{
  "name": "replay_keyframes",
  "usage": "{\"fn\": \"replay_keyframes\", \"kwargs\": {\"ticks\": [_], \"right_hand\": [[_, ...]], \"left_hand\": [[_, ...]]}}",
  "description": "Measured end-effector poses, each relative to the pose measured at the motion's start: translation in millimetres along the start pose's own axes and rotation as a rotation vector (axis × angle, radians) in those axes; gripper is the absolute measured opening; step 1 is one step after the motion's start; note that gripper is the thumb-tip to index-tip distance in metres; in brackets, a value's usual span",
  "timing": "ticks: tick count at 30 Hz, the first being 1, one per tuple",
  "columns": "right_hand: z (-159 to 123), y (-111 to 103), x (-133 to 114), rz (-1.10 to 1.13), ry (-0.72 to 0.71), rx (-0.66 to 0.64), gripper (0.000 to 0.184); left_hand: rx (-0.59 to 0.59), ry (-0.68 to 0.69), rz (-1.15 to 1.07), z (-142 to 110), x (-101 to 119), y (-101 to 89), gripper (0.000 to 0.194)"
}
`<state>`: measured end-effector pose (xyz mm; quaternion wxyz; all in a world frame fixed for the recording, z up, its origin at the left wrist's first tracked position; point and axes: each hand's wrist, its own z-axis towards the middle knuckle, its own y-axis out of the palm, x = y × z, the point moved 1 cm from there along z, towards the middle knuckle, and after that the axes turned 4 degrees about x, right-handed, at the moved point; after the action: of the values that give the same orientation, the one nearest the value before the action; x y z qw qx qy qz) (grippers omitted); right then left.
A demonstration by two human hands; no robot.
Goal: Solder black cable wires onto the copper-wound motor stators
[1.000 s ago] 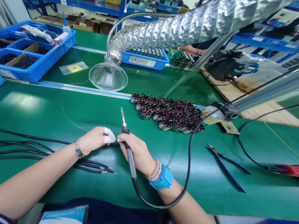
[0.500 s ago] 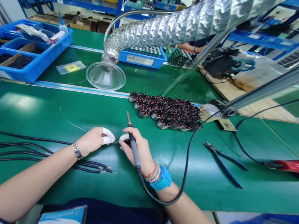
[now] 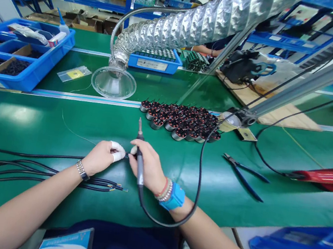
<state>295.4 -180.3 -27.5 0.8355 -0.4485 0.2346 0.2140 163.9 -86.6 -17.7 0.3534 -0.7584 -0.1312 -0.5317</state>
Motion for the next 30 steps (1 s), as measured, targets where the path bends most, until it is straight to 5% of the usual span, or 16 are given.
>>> {"fn": "replay_keyframes", "kwargs": {"ticks": [5, 15, 23, 30], "right_hand": [[4, -20, 27, 0.150, 0.071, -0.147, 0.032], [21, -5, 31, 0.416, 0.012, -0.240, 0.032], [26, -7, 29, 0.280, -0.230, -0.315, 0.020], [30, -7, 20, 0.246, -0.234, -0.341, 0.021]], "left_hand": [[0.001, -0.068, -0.048, 4, -4, 0.1, 0.015], [-0.022, -0.074, -0.100, 6, -7, 1.0, 0.016], [-0.038, -0.070, -0.082, 6, -1, 0.6, 0.013], [-0.078, -0.004, -0.022, 7, -4, -1.0, 0.020]]}}
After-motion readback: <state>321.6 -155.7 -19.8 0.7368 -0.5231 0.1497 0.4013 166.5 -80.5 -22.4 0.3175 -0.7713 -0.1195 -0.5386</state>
